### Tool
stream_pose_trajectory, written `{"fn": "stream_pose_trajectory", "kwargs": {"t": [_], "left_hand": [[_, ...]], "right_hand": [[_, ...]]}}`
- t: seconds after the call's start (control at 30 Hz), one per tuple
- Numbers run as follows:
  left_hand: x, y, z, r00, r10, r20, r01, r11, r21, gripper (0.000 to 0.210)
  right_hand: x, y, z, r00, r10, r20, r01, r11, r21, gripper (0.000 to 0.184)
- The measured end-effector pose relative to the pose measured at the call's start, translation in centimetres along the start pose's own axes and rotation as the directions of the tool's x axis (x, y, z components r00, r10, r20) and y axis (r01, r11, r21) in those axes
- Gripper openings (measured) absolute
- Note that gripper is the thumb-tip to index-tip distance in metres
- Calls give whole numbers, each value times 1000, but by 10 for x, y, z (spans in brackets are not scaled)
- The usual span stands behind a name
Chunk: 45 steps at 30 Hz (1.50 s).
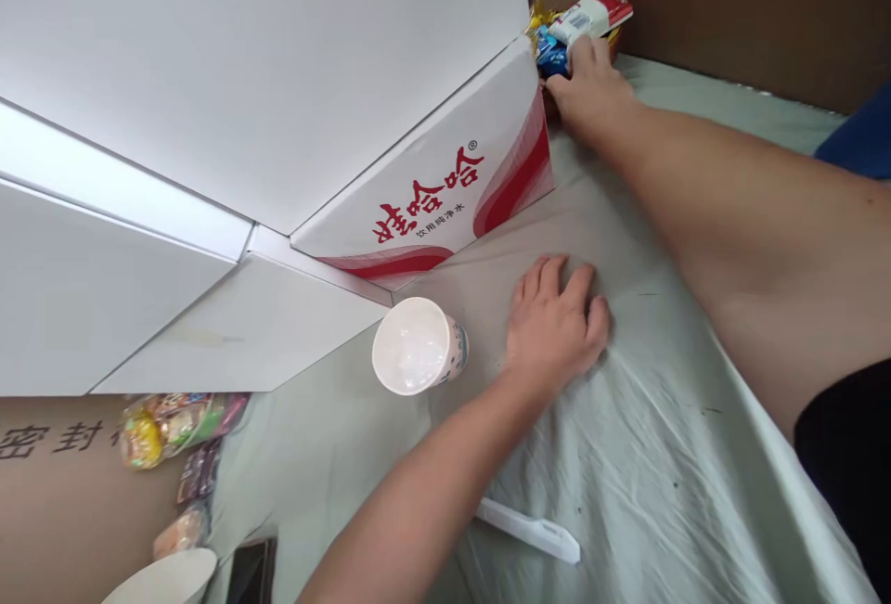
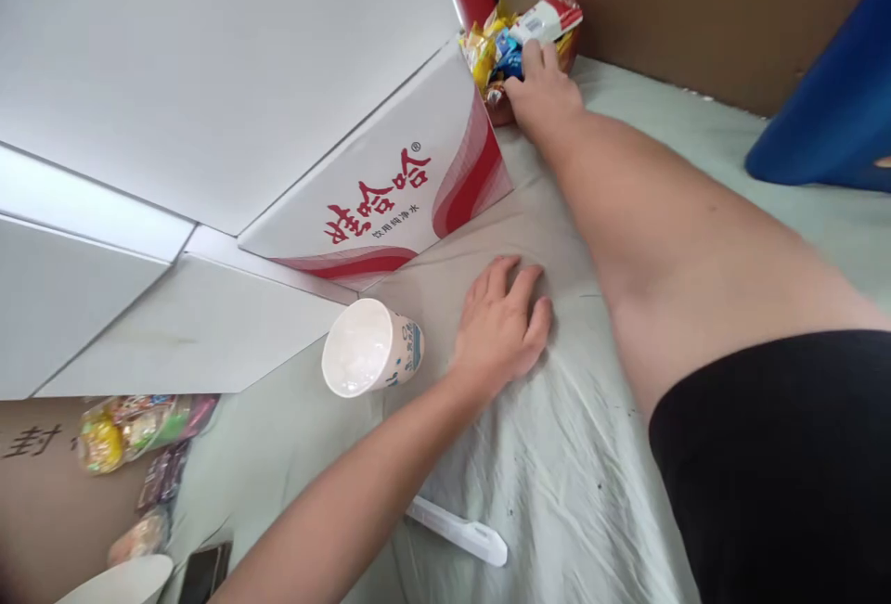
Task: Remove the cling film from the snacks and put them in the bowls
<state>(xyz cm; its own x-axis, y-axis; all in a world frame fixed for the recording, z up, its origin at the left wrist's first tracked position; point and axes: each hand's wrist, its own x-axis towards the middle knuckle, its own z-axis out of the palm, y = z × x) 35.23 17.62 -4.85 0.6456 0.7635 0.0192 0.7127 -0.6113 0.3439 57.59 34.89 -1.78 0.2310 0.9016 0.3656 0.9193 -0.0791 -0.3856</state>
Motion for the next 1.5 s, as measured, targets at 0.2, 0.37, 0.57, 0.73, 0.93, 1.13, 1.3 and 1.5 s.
{"fn": "stream_pose_trajectory", "kwargs": {"t": [0.2,0.37,0.57,0.73,0.93,1.13,1.3,1.5], "left_hand": [[7,0,-2,1000,-4,-19,4,1000,12,35],[-14,12,-15,998,-58,-10,53,960,-276,37],[-166,-20,-86,914,-248,-320,-61,697,-715,28],[-298,-84,-121,672,-680,-292,35,424,-905,28],[-360,-150,-122,517,-815,-260,-90,251,-964,7],[-378,-174,-117,555,-822,-130,-154,52,-987,1],[-398,-188,-119,573,-804,-161,-100,126,-987,2],[-410,-202,-123,530,-819,-222,-146,170,-975,5]], "right_hand": [[-55,2,-16,993,-60,97,68,994,-83,54],[-137,10,-29,993,-107,39,109,993,-46,58],[-200,-53,-49,857,-418,-300,472,872,133,58],[-246,-212,-63,669,-640,-378,740,623,253,49],[-269,-398,5,453,-886,-100,845,391,363,36],[-265,-573,106,396,-899,186,850,435,296,38],[-257,-657,160,470,-815,340,840,531,113,28],[-241,-660,157,575,-778,251,769,619,157,30]]}}
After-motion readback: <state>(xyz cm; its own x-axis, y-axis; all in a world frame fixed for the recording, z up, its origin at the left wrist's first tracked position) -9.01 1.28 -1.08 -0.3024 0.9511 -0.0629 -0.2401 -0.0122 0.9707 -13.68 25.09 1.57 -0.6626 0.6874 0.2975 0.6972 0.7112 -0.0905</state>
